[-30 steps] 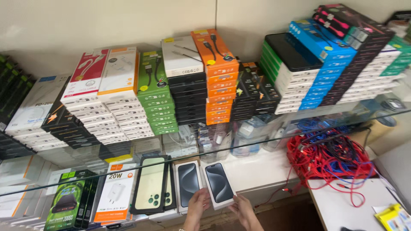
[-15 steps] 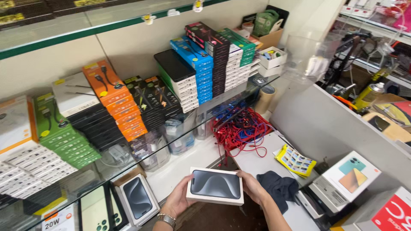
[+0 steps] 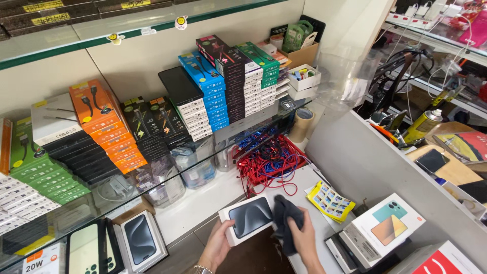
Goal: The person wipes the surfaces of several small product boxes with a dark cloth. They pick up each box from a glass shelf, wipe it, and place it on a nearby counter. The boxes include phone packaging and other electronics accessories.
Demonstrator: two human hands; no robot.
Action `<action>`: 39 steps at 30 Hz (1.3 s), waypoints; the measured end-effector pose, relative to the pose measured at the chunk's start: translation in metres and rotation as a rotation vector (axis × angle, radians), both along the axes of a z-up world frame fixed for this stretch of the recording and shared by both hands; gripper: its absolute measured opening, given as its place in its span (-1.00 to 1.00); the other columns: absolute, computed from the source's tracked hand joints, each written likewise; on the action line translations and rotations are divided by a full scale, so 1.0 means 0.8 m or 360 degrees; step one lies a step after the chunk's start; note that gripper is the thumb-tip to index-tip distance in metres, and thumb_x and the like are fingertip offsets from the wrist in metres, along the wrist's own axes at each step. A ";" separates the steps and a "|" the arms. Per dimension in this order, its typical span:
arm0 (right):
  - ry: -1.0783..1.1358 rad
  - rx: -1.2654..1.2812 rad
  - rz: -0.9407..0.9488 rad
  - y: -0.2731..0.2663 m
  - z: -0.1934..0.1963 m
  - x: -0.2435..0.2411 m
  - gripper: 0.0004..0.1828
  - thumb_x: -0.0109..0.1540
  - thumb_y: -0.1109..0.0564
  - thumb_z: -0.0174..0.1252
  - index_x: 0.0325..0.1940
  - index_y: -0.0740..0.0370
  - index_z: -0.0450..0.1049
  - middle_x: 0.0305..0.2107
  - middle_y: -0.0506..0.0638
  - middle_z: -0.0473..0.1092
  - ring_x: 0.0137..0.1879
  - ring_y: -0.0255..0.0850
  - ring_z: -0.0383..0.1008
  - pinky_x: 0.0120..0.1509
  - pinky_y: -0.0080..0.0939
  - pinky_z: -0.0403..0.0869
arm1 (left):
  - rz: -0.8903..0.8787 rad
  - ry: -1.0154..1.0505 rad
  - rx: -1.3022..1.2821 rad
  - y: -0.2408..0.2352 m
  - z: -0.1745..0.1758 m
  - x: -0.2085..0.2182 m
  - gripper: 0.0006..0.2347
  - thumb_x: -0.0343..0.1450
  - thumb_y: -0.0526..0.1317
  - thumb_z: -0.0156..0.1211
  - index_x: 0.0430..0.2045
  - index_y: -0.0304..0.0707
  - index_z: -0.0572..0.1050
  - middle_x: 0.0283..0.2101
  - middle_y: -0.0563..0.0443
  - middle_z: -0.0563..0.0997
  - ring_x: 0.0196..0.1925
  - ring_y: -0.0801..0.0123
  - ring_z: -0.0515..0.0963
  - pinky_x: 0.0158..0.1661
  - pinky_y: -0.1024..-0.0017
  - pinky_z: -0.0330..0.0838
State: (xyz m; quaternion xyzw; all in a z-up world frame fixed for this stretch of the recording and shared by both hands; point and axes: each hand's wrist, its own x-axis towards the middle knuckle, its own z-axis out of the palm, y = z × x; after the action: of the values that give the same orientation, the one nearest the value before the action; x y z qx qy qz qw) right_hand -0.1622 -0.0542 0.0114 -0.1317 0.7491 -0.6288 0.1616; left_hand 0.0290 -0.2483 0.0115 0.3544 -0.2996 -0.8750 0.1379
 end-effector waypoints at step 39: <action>-0.1113 -0.0258 0.0287 -0.024 0.036 -0.034 -0.60 0.19 0.10 0.25 0.10 0.21 0.47 -0.26 0.09 0.52 -0.28 -0.12 0.52 -0.22 -0.10 0.54 | -0.0396 0.0030 -0.1929 0.107 0.166 0.072 -0.58 0.25 -0.33 0.40 0.02 -0.34 0.54 -0.17 -0.14 0.75 -0.13 0.33 0.75 -0.02 0.41 0.53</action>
State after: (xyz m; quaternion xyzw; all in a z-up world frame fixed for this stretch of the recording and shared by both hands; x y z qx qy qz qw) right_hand -0.1892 -0.0736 0.0398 0.0134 0.5818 -0.6763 0.4517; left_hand 0.0864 -0.1625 0.1445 0.1675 -0.7813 -0.5618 0.2142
